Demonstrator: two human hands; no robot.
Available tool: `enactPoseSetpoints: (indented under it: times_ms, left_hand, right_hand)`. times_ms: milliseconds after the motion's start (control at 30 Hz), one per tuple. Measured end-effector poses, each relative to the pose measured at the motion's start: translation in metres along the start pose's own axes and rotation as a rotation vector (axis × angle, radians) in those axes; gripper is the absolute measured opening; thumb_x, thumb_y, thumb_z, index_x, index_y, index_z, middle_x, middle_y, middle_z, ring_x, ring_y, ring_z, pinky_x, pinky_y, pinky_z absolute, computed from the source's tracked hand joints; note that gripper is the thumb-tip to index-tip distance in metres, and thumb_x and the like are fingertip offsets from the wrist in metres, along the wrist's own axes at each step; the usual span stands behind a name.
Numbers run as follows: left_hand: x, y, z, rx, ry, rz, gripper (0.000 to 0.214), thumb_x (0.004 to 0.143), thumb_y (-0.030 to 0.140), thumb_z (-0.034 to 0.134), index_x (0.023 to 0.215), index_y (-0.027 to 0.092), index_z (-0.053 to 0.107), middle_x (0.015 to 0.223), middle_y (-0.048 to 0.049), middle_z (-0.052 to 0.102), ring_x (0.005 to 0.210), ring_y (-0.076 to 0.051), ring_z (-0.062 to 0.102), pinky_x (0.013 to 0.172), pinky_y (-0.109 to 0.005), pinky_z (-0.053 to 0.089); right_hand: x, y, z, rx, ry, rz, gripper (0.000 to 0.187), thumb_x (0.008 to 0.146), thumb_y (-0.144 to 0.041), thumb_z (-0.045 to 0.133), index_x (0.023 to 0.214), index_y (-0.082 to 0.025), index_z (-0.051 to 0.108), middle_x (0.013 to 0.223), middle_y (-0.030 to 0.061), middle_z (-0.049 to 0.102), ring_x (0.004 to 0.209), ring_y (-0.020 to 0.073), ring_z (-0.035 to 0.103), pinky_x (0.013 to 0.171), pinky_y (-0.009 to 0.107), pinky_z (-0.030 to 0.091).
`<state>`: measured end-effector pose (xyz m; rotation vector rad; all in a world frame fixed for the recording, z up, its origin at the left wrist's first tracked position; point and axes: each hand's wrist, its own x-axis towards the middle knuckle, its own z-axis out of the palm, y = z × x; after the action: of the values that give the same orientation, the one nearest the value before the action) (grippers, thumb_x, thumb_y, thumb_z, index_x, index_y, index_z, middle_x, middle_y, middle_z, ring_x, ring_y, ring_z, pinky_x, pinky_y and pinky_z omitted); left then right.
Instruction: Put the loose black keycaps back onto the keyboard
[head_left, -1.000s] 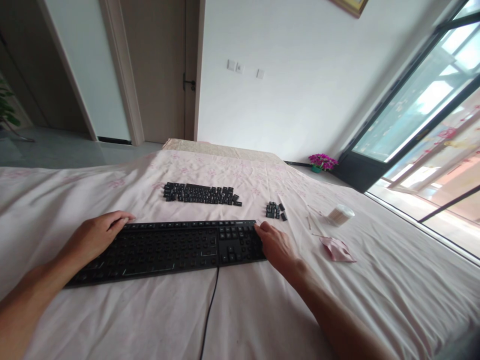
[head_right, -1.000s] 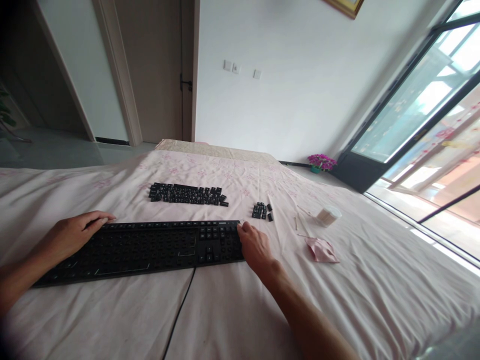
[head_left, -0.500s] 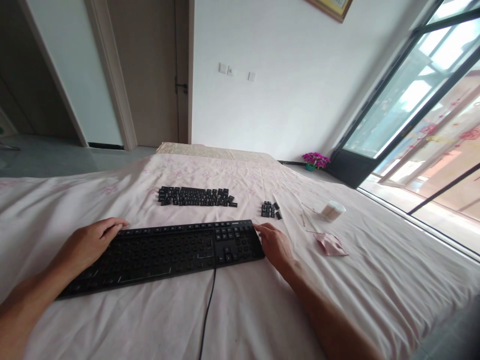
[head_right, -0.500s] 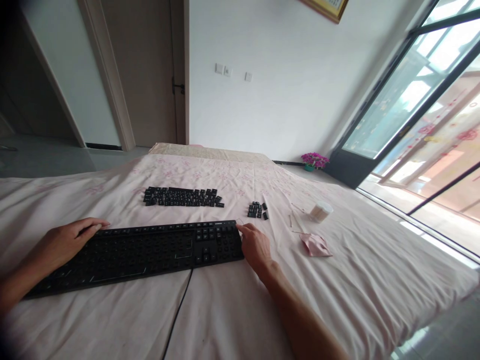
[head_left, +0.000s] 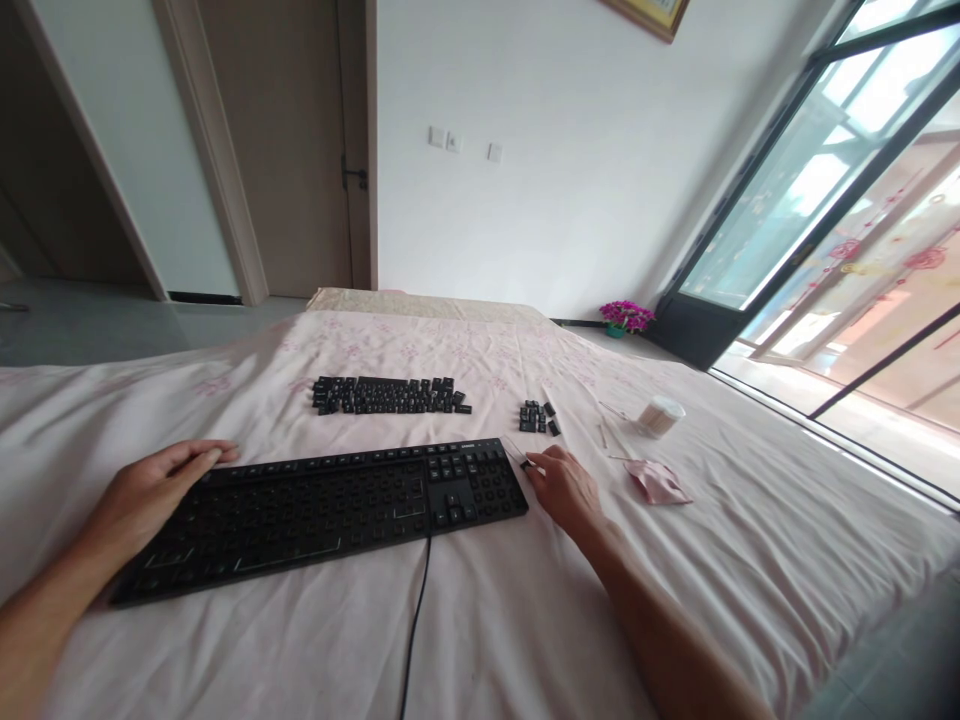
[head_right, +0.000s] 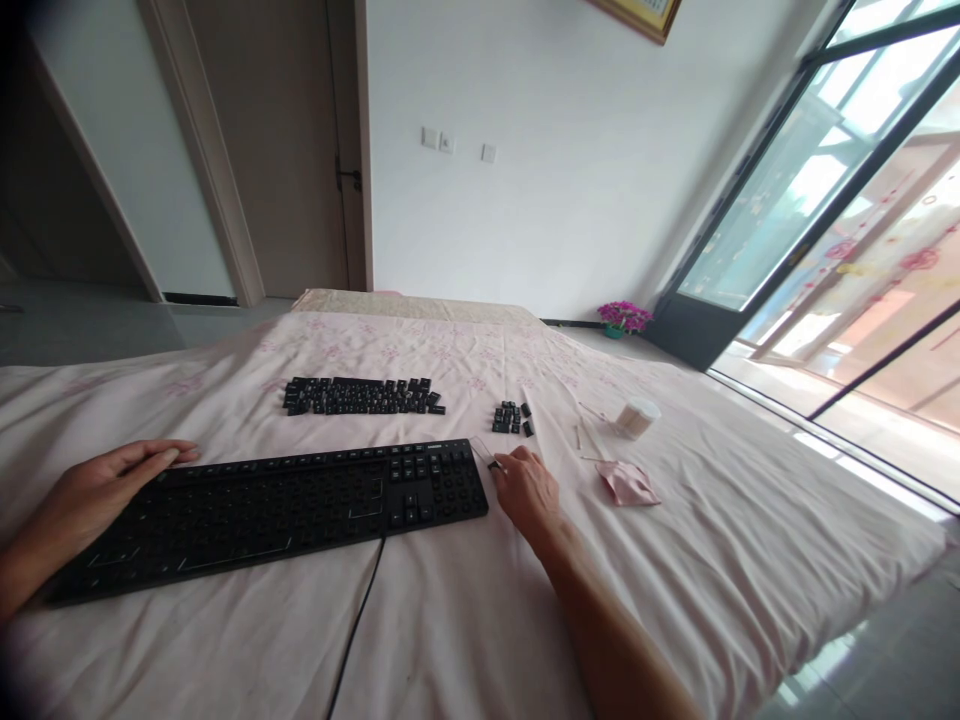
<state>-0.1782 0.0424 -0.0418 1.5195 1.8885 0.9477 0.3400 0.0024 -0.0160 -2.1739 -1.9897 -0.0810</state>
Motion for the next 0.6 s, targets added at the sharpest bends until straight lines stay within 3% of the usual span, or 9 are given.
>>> enactPoseSetpoints:
  times_ms: [200, 367, 500, 600]
  left_hand:
    - [-0.002, -0.001, 0.001, -0.009, 0.003, -0.019, 0.047, 0.080, 0.054, 0.052, 0.113, 0.022, 0.063, 0.111, -0.0022, 0.071, 0.105, -0.022, 0.063, 0.085, -0.025, 0.048]
    - [0.001, 0.000, 0.002, -0.025, -0.020, -0.045, 0.047, 0.080, 0.056, 0.052, 0.112, 0.024, 0.062, 0.107, -0.0010, 0.073, 0.106, -0.022, 0.063, 0.079, -0.023, 0.049]
    - [0.005, -0.001, 0.003, -0.015, -0.002, -0.090, 0.047, 0.079, 0.058, 0.051, 0.112, 0.025, 0.063, 0.102, -0.0004, 0.074, 0.102, -0.024, 0.065, 0.069, -0.024, 0.051]
    - [0.008, -0.005, 0.005, 0.006, 0.016, -0.092, 0.046, 0.079, 0.057, 0.051, 0.110, 0.026, 0.064, 0.101, -0.0003, 0.074, 0.099, -0.025, 0.066, 0.065, -0.024, 0.051]
  right_hand:
    - [-0.003, -0.009, -0.005, -0.050, -0.058, -0.059, 0.033, 0.089, -0.026, 0.047, 0.117, -0.029, 0.063, 0.102, 0.0051, 0.062, 0.096, 0.0184, 0.058, 0.069, 0.024, 0.036]
    - [-0.002, -0.006, -0.007, 0.045, 0.017, -0.076, 0.038, 0.084, -0.017, 0.046, 0.118, -0.025, 0.063, 0.104, 0.0045, 0.062, 0.091, 0.0162, 0.060, 0.075, 0.024, 0.038]
    - [0.008, 0.021, -0.012, 0.078, 0.198, 0.082, 0.040, 0.088, -0.020, 0.041, 0.123, -0.021, 0.059, 0.111, 0.0069, 0.062, 0.093, 0.0175, 0.060, 0.078, 0.025, 0.040]
    - [0.015, 0.050, -0.015, -0.001, 0.238, 0.228, 0.043, 0.088, -0.018, 0.040, 0.128, -0.019, 0.056, 0.113, 0.0101, 0.062, 0.097, 0.0203, 0.060, 0.077, 0.028, 0.040]
